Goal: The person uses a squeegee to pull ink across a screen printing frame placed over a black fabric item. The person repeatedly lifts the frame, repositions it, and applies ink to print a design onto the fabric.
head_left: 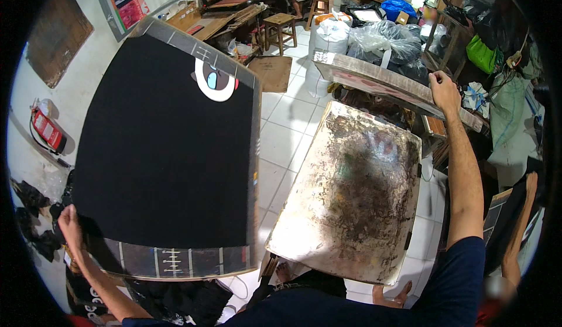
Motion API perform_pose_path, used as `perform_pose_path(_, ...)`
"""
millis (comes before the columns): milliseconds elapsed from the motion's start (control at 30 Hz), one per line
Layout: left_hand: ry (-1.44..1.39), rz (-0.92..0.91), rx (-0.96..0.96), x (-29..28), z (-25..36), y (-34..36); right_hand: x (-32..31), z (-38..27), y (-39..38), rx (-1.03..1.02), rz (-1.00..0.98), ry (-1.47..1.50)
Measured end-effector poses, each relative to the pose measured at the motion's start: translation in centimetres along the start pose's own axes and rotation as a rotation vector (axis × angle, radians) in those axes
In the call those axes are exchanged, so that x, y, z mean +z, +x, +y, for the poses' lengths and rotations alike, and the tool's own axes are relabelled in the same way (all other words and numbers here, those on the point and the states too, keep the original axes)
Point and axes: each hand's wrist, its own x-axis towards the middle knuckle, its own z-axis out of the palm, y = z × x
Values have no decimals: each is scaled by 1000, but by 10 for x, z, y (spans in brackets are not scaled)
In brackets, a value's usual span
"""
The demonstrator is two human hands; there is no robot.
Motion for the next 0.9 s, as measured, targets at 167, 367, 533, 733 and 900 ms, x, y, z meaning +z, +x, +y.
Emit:
perform_pose_path(167, -71, -181, 42, 146, -69, -87, 2, 1, -1, 15, -7, -13)
perform_pose_path(367, -284, -418, -233, 357, -65, -264, 4, 3, -9, 72, -27, -57)
perform_pose_path(533, -362, -703, -294, 459, 1, -363, 0, -2, -17, 65, -46, -41)
perform_pose_path(733, -259, -1020, -105, 476, 63, -401, -4, -4, -14, 36, -29, -37)
perform_pose_path(900, -108, -1096, -130, 450, 91, -402, -6, -6, -2, 28, -51, -53)
